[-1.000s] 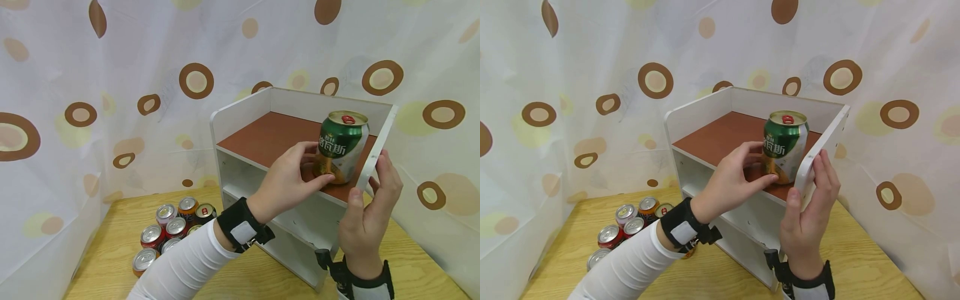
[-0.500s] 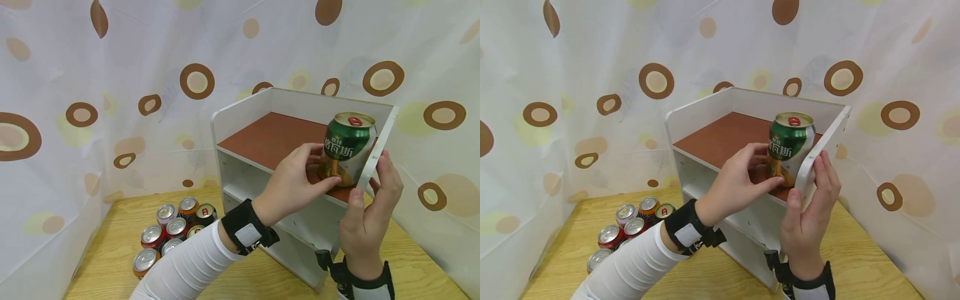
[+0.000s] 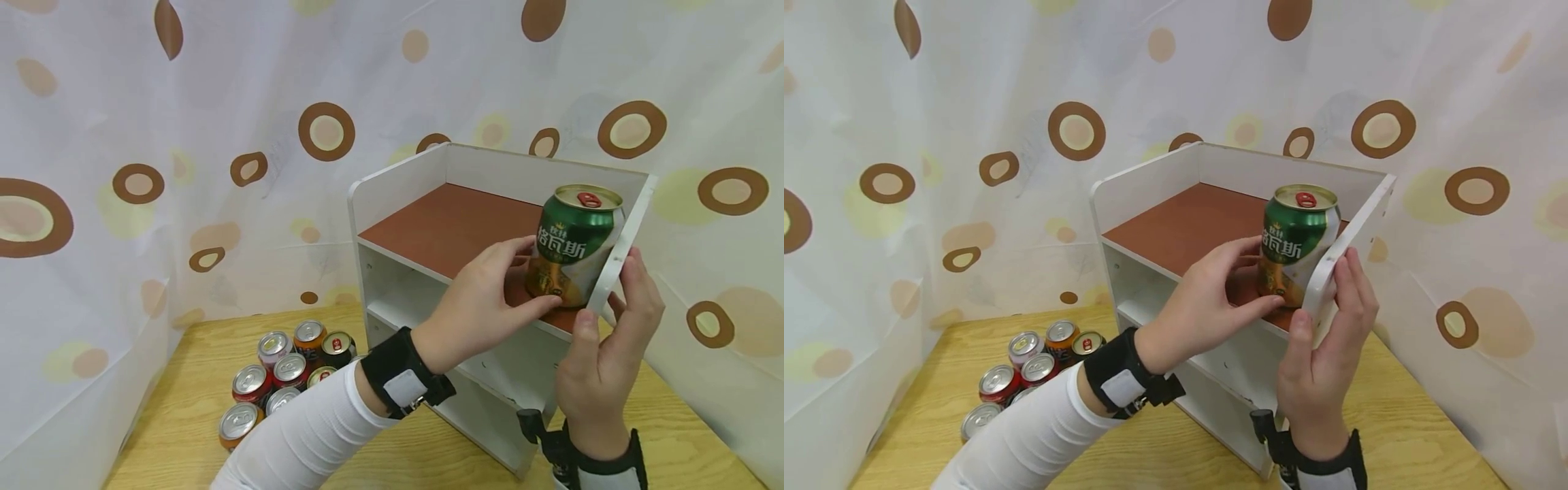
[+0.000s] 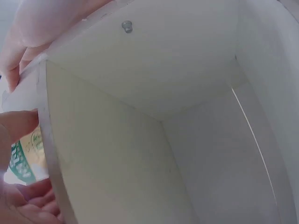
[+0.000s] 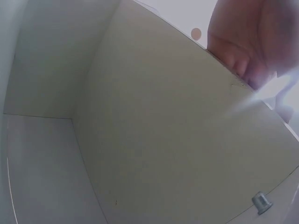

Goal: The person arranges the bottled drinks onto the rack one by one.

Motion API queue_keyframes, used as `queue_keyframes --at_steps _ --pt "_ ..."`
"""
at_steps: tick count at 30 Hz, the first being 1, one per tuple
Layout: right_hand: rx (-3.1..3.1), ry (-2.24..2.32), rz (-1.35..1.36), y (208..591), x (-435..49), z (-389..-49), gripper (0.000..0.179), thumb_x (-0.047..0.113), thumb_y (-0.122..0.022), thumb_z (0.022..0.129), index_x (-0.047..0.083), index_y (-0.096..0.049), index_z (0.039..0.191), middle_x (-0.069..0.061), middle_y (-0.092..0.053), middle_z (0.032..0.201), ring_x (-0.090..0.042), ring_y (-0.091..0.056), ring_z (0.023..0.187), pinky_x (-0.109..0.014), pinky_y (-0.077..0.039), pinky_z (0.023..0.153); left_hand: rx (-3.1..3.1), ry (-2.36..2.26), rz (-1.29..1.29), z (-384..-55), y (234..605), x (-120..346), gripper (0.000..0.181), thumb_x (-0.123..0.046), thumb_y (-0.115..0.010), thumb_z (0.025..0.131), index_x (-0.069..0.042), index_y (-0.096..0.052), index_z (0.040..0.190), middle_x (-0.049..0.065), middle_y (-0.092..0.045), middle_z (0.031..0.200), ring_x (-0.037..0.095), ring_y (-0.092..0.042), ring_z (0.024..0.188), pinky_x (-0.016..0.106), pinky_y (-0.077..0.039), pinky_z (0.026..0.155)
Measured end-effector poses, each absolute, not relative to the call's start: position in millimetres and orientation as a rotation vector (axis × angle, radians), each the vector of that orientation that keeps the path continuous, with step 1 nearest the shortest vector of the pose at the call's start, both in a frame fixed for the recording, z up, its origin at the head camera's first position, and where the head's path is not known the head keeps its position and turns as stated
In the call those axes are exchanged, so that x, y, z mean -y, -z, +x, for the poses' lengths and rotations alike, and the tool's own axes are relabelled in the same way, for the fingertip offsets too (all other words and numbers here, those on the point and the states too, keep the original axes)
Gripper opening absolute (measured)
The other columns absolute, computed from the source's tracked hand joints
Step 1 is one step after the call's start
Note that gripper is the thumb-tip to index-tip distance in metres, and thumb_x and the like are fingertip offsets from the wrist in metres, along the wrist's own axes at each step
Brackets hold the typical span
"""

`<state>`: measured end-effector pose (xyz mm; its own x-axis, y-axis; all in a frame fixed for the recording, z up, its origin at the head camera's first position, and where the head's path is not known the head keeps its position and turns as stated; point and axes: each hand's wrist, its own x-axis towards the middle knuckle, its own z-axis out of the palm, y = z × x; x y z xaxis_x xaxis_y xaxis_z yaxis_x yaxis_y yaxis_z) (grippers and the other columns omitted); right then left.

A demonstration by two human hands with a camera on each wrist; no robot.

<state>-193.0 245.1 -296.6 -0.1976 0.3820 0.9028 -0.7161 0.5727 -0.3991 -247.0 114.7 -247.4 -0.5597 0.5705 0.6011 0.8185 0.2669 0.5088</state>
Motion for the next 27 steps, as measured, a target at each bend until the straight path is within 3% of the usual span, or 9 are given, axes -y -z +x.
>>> queue_keyframes --at_steps 5,11,17,27 --pt "1.468 -1.021 0.300 296.7 -245.2 -192.6 0.051 0.012 -0.043 0.098 -0.016 -0.038 0.140 -0.017 -0.041 0.151 -0.026 -0.037 0.140 -0.028 -0.034 0.110 2.196 1.119 -1.317 -251.0 248.9 -94.2 0.064 -0.022 -0.078 0.093 -0.004 -0.050 0.148 0.009 -0.061 0.141 0.016 -0.058 0.132 0.016 -0.046 0.106" --pt "1.469 -1.016 0.292 295.3 -243.5 -192.7 0.052 0.007 -0.041 0.093 -0.016 -0.038 0.140 -0.017 -0.041 0.151 -0.025 -0.037 0.139 -0.027 -0.034 0.109 2.114 1.102 -1.314 -256.2 249.8 -59.4 0.040 -0.014 -0.076 0.094 -0.003 -0.062 0.130 0.007 -0.064 0.127 0.018 -0.066 0.114 0.023 -0.053 0.098" --pt "1.450 -1.030 0.291 293.7 -240.4 -193.0 0.052 0.006 -0.040 0.093 -0.017 -0.038 0.139 -0.016 -0.042 0.151 -0.024 -0.038 0.138 -0.026 -0.035 0.108 2.155 1.079 -1.228 -261.2 261.8 -21.3 0.030 -0.013 -0.077 0.093 -0.006 -0.066 0.120 0.006 -0.065 0.118 0.018 -0.063 0.107 0.035 -0.055 0.092" --pt "1.417 -1.029 0.293 292.7 -240.0 -194.2 0.050 0.009 -0.041 0.095 -0.017 -0.040 0.139 -0.017 -0.044 0.149 -0.025 -0.040 0.137 -0.026 -0.036 0.107 2.364 1.094 -1.008 -257.7 295.2 47.7 0.026 -0.013 -0.075 0.095 -0.010 -0.067 0.119 0.004 -0.067 0.117 0.022 -0.062 0.112 0.043 -0.054 0.091"
